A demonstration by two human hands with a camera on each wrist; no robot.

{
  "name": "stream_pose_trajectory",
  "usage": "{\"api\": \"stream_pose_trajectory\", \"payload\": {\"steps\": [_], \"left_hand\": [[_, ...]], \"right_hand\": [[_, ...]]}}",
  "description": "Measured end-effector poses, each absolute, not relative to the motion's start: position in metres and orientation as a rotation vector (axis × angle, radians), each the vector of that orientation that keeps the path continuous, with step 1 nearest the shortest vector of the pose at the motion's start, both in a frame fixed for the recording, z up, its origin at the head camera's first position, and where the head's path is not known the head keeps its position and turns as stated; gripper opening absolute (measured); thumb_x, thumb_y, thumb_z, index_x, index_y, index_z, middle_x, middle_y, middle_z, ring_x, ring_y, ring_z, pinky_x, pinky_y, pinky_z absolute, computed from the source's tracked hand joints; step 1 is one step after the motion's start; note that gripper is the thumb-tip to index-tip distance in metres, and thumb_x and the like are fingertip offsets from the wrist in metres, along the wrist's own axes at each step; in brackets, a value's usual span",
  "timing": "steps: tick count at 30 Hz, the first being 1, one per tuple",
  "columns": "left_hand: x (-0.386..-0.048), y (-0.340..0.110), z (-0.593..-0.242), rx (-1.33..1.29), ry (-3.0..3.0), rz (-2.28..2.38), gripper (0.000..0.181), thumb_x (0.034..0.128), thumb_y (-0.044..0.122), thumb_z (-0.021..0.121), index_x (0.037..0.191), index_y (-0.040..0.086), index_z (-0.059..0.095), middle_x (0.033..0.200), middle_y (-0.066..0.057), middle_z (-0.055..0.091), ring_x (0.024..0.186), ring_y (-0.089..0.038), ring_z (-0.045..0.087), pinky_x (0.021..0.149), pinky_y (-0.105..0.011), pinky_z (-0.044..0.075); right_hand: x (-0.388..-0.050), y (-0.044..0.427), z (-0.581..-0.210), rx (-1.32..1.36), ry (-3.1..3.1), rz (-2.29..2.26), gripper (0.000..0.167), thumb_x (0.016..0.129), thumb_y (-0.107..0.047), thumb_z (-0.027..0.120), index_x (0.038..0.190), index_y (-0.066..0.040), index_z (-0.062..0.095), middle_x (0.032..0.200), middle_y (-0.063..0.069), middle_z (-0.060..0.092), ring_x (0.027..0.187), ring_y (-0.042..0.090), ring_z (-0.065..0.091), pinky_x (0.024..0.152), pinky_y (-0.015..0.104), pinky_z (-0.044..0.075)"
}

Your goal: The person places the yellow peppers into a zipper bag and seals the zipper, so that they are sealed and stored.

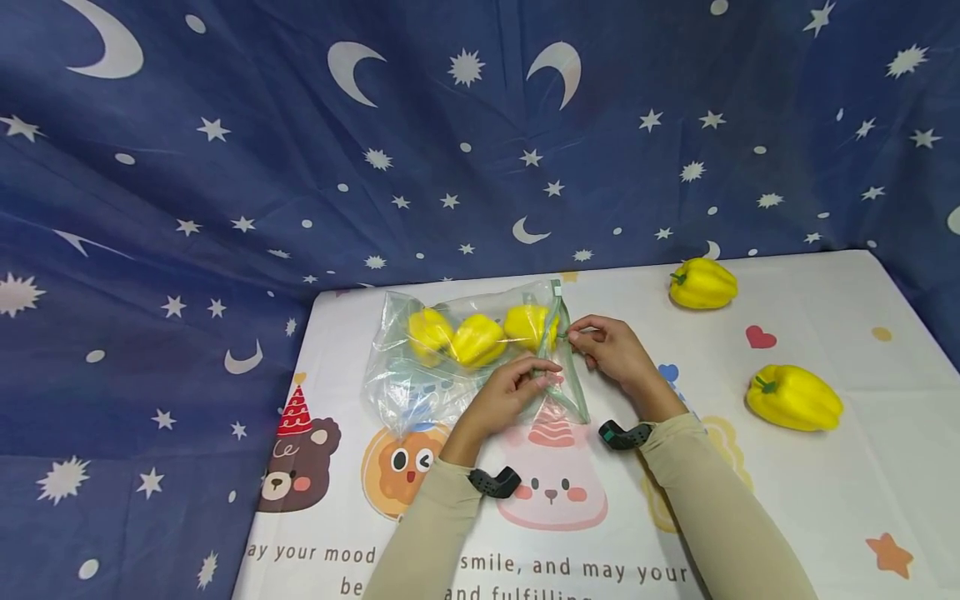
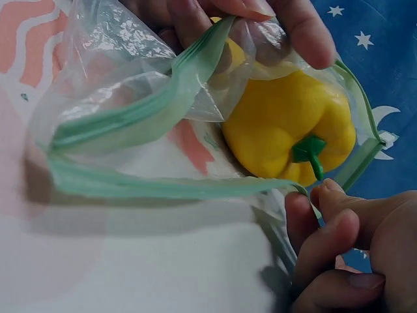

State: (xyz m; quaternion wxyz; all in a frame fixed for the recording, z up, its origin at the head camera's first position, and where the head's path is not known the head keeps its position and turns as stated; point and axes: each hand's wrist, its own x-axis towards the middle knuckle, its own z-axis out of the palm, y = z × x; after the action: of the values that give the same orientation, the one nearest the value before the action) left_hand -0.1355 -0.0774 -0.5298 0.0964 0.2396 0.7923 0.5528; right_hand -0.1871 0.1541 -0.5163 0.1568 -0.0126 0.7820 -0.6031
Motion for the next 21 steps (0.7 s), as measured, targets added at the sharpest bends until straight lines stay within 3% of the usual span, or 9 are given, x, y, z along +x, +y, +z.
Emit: {"api": "stream_pose_trajectory", "payload": {"steps": [12, 18, 21], "left_hand": [[-0.136, -0.077, -0.529, 0.645, 2.357, 1.615, 0.025, 0.1041, 0.021, 0.06, 0.126, 0.022, 0.071, 0.087, 0.001, 0.051, 0.073, -0.015, 0.046, 0.068, -0.023, 0.039], [-0.136, -0.078, -0.528, 0.629, 2.357, 1.609, 0.026, 0.1035, 0.02, 0.061, 0.128, 0.021, 0.071, 0.084, 0.0, 0.047, 0.072, -0.014, 0.044, 0.066, -0.023, 0.037], [-0.136, -0.078, -0.527, 0.62, 2.349, 1.608, 0.027, 0.1035, 0.02, 0.061, 0.129, 0.019, 0.07, 0.084, 0.0, 0.046, 0.071, -0.014, 0.044, 0.066, -0.022, 0.036]], "right_hand": [[-0.184, 0.173, -0.504, -0.039, 2.238, -1.686, 0.031, 0.101, -0.025, 0.065, 0.126, -0.006, 0.065, 0.104, 0.02, 0.074, 0.067, 0.019, 0.062, 0.057, 0.025, 0.047], [-0.183, 0.196, -0.475, -0.076, 2.372, -1.54, 0.039, 0.102, -0.034, 0.064, 0.128, -0.004, 0.064, 0.112, 0.022, 0.069, 0.085, 0.032, 0.067, 0.067, 0.033, 0.052], [-0.182, 0.212, -0.456, -0.131, 2.44, -1.45, 0.043, 0.102, -0.039, 0.063, 0.126, -0.004, 0.065, 0.115, 0.022, 0.067, 0.092, 0.033, 0.066, 0.071, 0.035, 0.053]]}}
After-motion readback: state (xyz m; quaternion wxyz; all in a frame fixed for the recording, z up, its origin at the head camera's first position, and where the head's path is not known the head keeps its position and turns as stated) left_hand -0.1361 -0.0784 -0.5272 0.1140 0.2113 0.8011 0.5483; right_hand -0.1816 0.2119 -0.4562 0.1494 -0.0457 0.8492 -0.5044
